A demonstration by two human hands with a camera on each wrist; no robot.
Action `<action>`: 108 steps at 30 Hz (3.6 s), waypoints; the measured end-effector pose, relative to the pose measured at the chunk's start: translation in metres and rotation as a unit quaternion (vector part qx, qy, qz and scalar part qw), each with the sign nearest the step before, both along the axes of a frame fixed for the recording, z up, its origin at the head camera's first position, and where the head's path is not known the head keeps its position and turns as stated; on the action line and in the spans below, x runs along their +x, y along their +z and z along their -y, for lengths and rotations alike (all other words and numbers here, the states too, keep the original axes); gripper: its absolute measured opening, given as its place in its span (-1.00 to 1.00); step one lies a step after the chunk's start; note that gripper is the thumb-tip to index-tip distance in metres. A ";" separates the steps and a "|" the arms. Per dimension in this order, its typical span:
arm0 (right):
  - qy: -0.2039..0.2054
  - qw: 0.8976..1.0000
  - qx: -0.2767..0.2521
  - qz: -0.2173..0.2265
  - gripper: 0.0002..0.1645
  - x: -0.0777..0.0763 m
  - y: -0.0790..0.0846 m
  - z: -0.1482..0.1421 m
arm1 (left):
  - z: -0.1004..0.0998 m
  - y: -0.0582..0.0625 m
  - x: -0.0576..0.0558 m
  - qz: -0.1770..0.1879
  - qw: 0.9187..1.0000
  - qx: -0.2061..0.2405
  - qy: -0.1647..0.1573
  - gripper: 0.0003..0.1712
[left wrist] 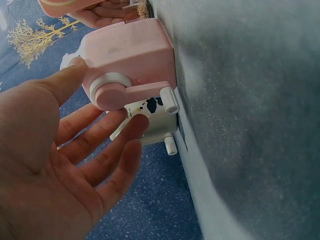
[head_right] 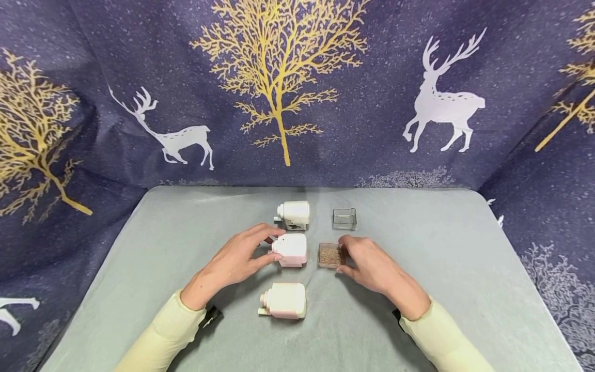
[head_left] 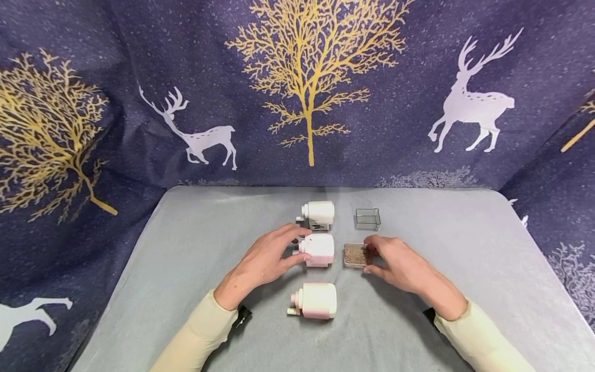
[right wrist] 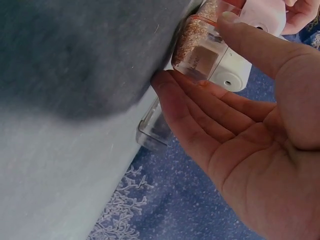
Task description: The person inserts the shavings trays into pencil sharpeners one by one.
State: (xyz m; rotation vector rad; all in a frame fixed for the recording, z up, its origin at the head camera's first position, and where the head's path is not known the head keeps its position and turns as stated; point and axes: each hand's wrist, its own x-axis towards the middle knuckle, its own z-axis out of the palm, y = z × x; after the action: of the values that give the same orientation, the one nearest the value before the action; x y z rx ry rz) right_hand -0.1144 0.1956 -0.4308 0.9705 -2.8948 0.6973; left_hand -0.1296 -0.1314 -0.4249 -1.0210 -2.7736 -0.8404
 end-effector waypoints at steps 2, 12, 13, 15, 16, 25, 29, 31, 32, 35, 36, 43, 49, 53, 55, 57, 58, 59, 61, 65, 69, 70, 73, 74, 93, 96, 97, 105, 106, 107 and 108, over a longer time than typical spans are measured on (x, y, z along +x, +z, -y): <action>0.001 1.000 -0.001 0.001 -0.39 0.000 0.000 0.002 | 0.000 0.000 0.000 0.000 1.000 -0.001 0.001 -0.38; 0.024 0.999 -0.015 -0.018 -0.44 -0.003 -0.002 0.009 | -0.001 0.001 -0.001 0.002 1.000 -0.002 0.001 -0.39; 0.025 0.999 -0.015 -0.018 -0.44 -0.003 -0.002 0.010 | -0.001 0.001 -0.001 0.001 1.000 -0.002 0.001 -0.39; 0.028 0.999 -0.018 -0.018 -0.45 -0.004 -0.002 0.010 | -0.001 0.001 -0.002 -0.001 1.000 -0.002 0.001 -0.39; 0.030 0.999 -0.018 -0.017 -0.45 -0.004 -0.002 0.011 | -0.001 0.001 -0.002 -0.002 1.000 -0.001 0.000 -0.39; 0.032 0.999 -0.018 -0.015 -0.42 -0.004 -0.002 0.016 | -0.001 0.002 -0.001 0.021 1.000 -0.012 0.001 -0.39; 0.038 0.999 -0.024 -0.016 -0.42 -0.005 -0.003 0.018 | -0.001 0.002 0.000 0.026 1.000 -0.013 0.004 -0.38; 0.039 0.999 -0.024 -0.016 -0.42 -0.005 -0.003 0.019 | 0.000 0.001 0.000 0.027 1.000 -0.012 0.004 -0.38; 0.040 0.999 -0.026 -0.016 -0.42 -0.006 -0.003 0.019 | 0.000 0.001 0.000 0.026 1.000 -0.012 0.004 -0.38; 0.041 0.999 -0.026 -0.016 -0.42 -0.006 -0.004 0.020 | 0.000 0.001 0.000 0.025 1.000 -0.011 0.003 -0.38; 0.040 0.999 -0.026 -0.013 -0.42 -0.007 -0.004 0.020 | 0.000 0.001 0.000 0.024 1.000 -0.012 0.003 -0.38; 0.038 0.999 -0.028 -0.002 -0.43 -0.009 -0.004 0.024 | 0.000 0.002 0.000 0.022 1.000 -0.013 0.000 -0.37; 0.043 0.998 -0.030 -0.016 -0.46 -0.009 -0.005 0.027 | -0.001 0.001 0.000 0.022 1.000 -0.017 0.003 -0.37; 0.046 0.998 -0.031 -0.015 -0.46 -0.010 -0.006 0.027 | -0.001 0.001 0.001 0.024 1.000 -0.017 0.003 -0.38; 0.047 0.998 -0.031 -0.012 -0.46 -0.010 -0.006 0.027 | -0.001 0.000 0.001 0.023 1.000 -0.016 0.005 -0.38; 0.049 0.998 -0.030 -0.010 -0.45 -0.010 -0.006 0.027 | -0.001 0.000 0.001 0.023 1.000 -0.015 0.006 -0.39; 0.050 0.998 -0.029 -0.008 -0.45 -0.011 -0.005 0.027 | -0.001 0.000 0.000 0.021 1.000 -0.014 0.005 -0.39; 0.052 0.998 -0.030 -0.008 -0.45 -0.011 -0.006 0.028 | -0.001 -0.001 0.000 0.021 1.000 -0.014 0.005 -0.39; 0.053 0.998 -0.030 -0.008 -0.45 -0.011 -0.006 0.029 | -0.001 0.000 0.000 0.022 1.000 -0.014 0.004 -0.39; 0.057 0.998 -0.034 -0.017 -0.46 -0.012 -0.006 0.032 | -0.001 0.000 0.000 0.023 1.000 -0.015 0.003 -0.38; 0.057 0.998 -0.035 -0.017 -0.46 -0.012 -0.006 0.034 | -0.001 0.000 0.000 0.021 1.000 -0.014 0.003 -0.38; 0.058 0.998 -0.035 -0.015 -0.47 -0.012 -0.006 0.034 | 0.000 -0.001 0.000 0.021 1.000 -0.012 0.001 -0.37; 0.057 0.998 -0.033 -0.007 -0.47 -0.012 -0.006 0.035 | 0.000 -0.002 0.000 0.020 1.000 -0.012 0.002 -0.37; 0.056 0.998 -0.032 -0.004 -0.47 -0.012 -0.005 0.035 | 0.000 -0.002 0.000 0.020 1.000 -0.011 0.002 -0.37; 0.056 0.998 -0.022 0.012 -0.41 -0.014 -0.004 0.042 | 0.000 -0.001 -0.001 0.027 1.000 -0.004 -0.001 -0.38; 0.061 0.998 -0.026 0.014 -0.42 -0.014 -0.004 0.044 | 0.001 -0.001 0.000 0.028 1.000 -0.003 -0.001 -0.38; 0.062 0.998 -0.028 0.015 -0.43 -0.015 -0.004 0.044 | 0.001 -0.001 0.000 0.029 1.000 -0.004 0.000 -0.38; 0.069 0.997 -0.041 0.011 -0.43 -0.016 -0.005 0.047 | 0.001 -0.001 0.000 0.030 1.000 -0.007 0.004 -0.38; 0.069 0.997 -0.042 0.013 -0.43 -0.016 -0.005 0.048 | 0.000 -0.001 0.000 0.030 1.000 -0.006 0.003 -0.38; 0.070 0.996 -0.045 0.013 -0.43 -0.016 -0.005 0.048 | 0.000 -0.001 0.000 0.030 1.000 -0.006 0.003 -0.38; 0.071 0.996 -0.048 0.015 -0.43 -0.016 -0.005 0.049 | 0.000 -0.001 0.000 0.029 1.000 -0.004 0.001 -0.37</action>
State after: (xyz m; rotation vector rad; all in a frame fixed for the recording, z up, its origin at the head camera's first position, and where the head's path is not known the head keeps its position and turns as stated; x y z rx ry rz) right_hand -0.1303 0.1467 -0.4358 1.1722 -2.8082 0.8555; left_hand -0.1298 -0.1318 -0.4255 -1.0106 -2.8289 -0.8724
